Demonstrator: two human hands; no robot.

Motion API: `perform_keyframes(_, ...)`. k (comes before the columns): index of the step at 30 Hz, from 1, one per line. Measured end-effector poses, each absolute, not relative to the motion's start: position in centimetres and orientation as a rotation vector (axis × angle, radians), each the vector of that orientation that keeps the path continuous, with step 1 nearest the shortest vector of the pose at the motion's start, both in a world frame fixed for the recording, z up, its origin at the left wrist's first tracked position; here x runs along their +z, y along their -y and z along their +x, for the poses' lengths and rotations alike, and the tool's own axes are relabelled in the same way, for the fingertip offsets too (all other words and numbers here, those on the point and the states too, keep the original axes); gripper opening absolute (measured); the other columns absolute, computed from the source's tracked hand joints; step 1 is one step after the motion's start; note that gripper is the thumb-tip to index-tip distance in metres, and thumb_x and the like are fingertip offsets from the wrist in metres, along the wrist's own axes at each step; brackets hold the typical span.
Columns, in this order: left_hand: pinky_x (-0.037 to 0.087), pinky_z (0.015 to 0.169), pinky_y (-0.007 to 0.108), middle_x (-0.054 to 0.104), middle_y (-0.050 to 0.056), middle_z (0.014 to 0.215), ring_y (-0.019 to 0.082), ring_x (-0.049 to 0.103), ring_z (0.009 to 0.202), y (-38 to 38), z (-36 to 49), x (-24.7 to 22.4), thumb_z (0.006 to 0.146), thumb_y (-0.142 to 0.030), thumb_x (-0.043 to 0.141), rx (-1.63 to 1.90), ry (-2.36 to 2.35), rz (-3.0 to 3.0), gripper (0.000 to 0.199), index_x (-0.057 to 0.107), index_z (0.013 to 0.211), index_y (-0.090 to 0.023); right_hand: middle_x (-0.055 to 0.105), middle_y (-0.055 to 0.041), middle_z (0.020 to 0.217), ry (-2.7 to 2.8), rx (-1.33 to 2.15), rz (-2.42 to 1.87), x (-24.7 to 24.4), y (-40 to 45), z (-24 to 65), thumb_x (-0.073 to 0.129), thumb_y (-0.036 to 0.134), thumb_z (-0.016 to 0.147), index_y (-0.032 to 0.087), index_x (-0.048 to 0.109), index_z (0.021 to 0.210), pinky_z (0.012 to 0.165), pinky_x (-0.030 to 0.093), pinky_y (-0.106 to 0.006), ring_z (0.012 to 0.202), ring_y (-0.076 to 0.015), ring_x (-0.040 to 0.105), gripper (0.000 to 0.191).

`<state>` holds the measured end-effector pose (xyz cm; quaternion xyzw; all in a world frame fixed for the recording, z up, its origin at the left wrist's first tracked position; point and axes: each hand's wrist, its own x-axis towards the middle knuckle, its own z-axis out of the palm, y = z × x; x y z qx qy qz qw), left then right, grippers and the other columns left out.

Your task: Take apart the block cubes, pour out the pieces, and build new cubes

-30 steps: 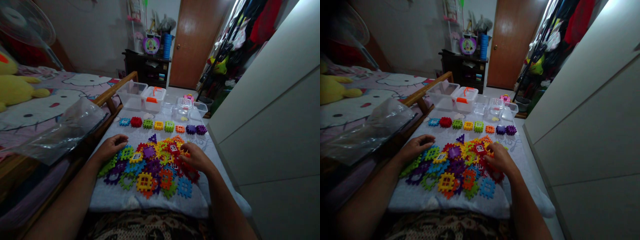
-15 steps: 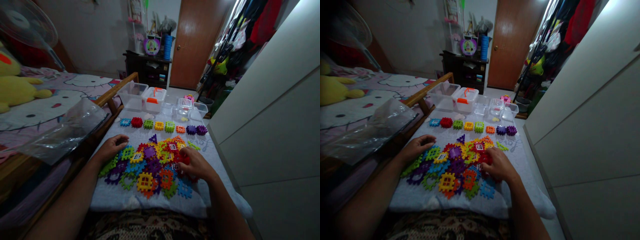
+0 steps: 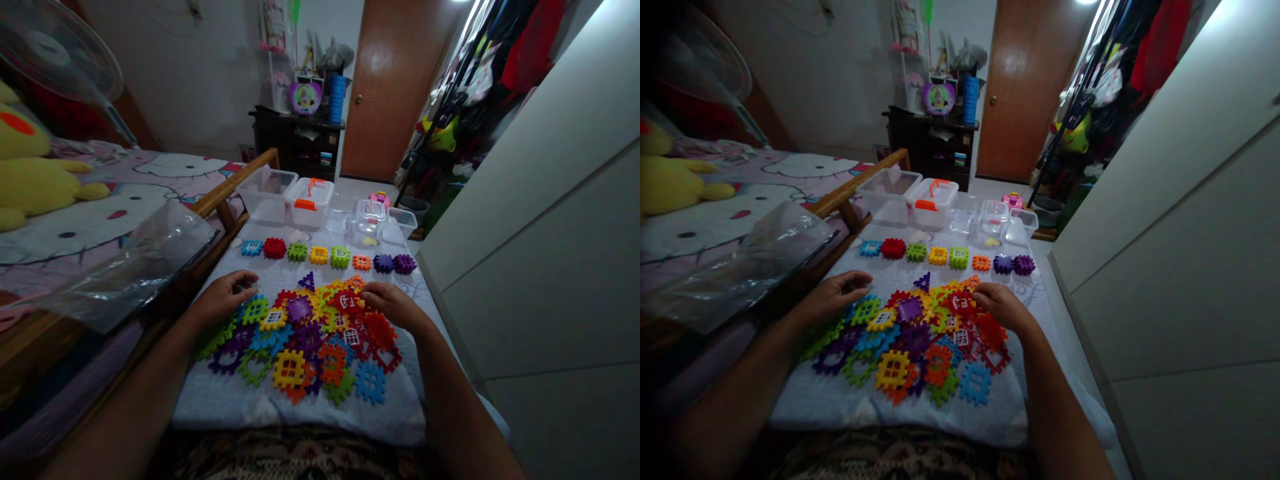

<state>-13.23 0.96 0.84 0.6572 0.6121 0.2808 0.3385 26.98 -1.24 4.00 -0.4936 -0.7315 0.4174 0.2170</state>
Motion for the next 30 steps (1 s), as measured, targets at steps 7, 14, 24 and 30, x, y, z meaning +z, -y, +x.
perform_keyframes(7,0.052,0.086,0.039,0.073,0.008,0.103,0.030,0.067,0.097,0.1,-12.3,3.3,0.070,-0.064,0.062,0.736,-1.685,1.784,0.058,0.069,0.105,-0.020,0.066,-0.0025,0.083,2.000,0.825,-1.442,1.7,-0.1,25.1,0.057,0.029,0.087,0.018,0.067,0.102,0.068,0.045,-0.028,0.072,-0.0154,0.058,0.022)
perform_keyframes(14,0.047,0.098,0.041,0.067,0.008,0.120,0.030,0.061,0.112,1.4,-7.4,6.4,0.080,-0.052,0.059,0.705,-1.463,2.142,0.039,0.067,0.107,-0.023,0.068,-0.0065,0.091,1.987,0.501,-1.446,-0.1,-0.2,26.2,0.052,0.019,0.085,0.018,0.068,0.103,0.077,0.049,-0.033,0.079,-0.0177,0.061,0.024)
perform_keyframes(24,0.046,0.093,0.046,0.065,0.017,0.115,0.032,0.058,0.108,1.5,6.4,6.5,0.080,-0.043,0.069,0.212,-1.287,2.738,0.040,0.064,0.108,-0.016,0.068,-0.0091,0.089,1.849,0.238,-1.483,-0.9,-0.4,27.2,0.048,0.021,0.086,0.017,0.069,0.096,0.080,0.048,-0.036,0.081,-0.0213,0.061,0.023)
perform_keyframes(30,0.045,0.089,0.048,0.067,0.020,0.110,0.035,0.060,0.105,0.8,8.4,5.7,0.073,-0.039,0.073,0.116,-1.359,2.753,0.036,0.069,0.101,-0.016,0.071,-0.0094,0.091,1.761,0.288,-1.502,-1.3,-0.8,27.7,0.049,0.023,0.084,0.018,0.070,0.095,0.080,0.049,-0.036,0.082,-0.0213,0.062,0.024)
